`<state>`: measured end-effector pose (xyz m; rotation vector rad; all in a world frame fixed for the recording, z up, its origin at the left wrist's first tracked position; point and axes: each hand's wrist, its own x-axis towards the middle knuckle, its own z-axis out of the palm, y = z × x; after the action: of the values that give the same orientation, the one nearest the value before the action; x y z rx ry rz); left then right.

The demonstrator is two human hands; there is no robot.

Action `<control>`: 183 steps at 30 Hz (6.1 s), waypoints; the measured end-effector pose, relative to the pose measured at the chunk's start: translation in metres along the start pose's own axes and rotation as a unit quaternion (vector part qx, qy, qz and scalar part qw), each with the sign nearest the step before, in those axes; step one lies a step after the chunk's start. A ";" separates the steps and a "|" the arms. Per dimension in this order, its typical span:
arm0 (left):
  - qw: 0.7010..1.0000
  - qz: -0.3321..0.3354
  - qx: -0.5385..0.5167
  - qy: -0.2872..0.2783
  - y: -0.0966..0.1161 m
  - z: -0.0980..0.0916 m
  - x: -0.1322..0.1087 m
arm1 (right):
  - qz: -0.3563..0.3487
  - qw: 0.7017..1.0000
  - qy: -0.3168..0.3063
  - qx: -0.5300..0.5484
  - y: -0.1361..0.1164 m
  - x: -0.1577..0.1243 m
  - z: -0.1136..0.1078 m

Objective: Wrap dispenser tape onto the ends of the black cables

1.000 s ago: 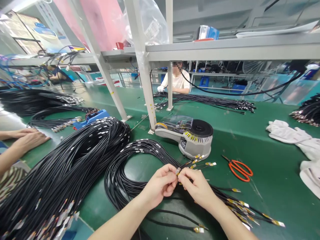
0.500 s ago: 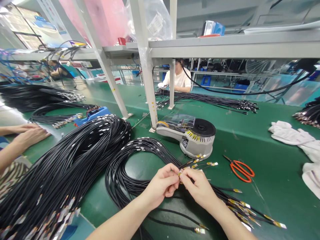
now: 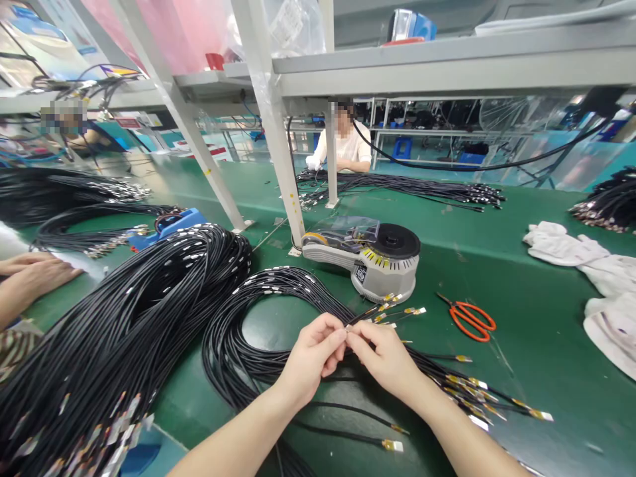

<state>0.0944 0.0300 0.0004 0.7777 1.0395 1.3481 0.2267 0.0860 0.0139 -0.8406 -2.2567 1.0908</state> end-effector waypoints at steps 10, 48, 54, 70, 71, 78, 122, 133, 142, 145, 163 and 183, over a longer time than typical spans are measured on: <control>0.996 0.035 -0.076 0.027 0.005 -0.004 -0.004 | 0.121 0.983 0.036 0.137 0.017 -0.003 -0.006; 0.992 0.017 -0.116 -0.036 -0.005 0.006 -0.008 | 0.053 0.981 0.077 0.170 0.000 -0.007 0.003; 0.984 -0.009 -0.151 -0.091 -0.006 0.002 -0.004 | 0.069 0.962 0.060 0.258 0.001 -0.007 0.002; 0.976 0.042 0.201 -0.073 -0.003 0.002 -0.006 | 0.001 0.989 0.115 0.096 -0.005 -0.009 -0.008; 0.962 0.076 0.258 -0.050 -0.003 0.002 -0.007 | 0.009 0.988 0.127 0.084 -0.003 -0.009 -0.009; 0.903 0.115 0.410 -0.063 0.005 -0.008 -0.008 | 0.075 0.983 0.072 0.153 0.014 -0.008 -0.020; 0.544 0.075 0.831 -0.094 -0.007 -0.005 -0.003 | 0.208 0.941 0.235 0.127 0.056 -0.115 -0.037; 0.581 0.110 0.786 -0.179 0.014 -0.018 0.001 | 0.182 0.964 0.185 0.060 0.044 -0.118 -0.035; 0.536 0.210 0.810 -0.115 0.003 -0.017 0.019 | 0.175 0.956 0.208 0.111 0.045 -0.114 -0.032; 0.530 0.217 0.814 -0.098 -0.014 -0.013 0.028 | 0.172 0.945 0.253 0.116 0.049 -0.117 -0.037; 0.433 0.332 0.731 -0.410 -0.019 -0.050 -0.100 | 0.176 0.923 0.311 0.141 0.050 -0.118 -0.039; 0.526 0.327 0.730 -0.289 -0.043 0.035 -0.028 | 0.161 0.919 0.282 0.224 0.050 -0.114 -0.034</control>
<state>0.1450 0.0021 -0.0217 2.8862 1.1818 0.2372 0.3431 0.0472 -0.0259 -1.1644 -1.3536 1.2420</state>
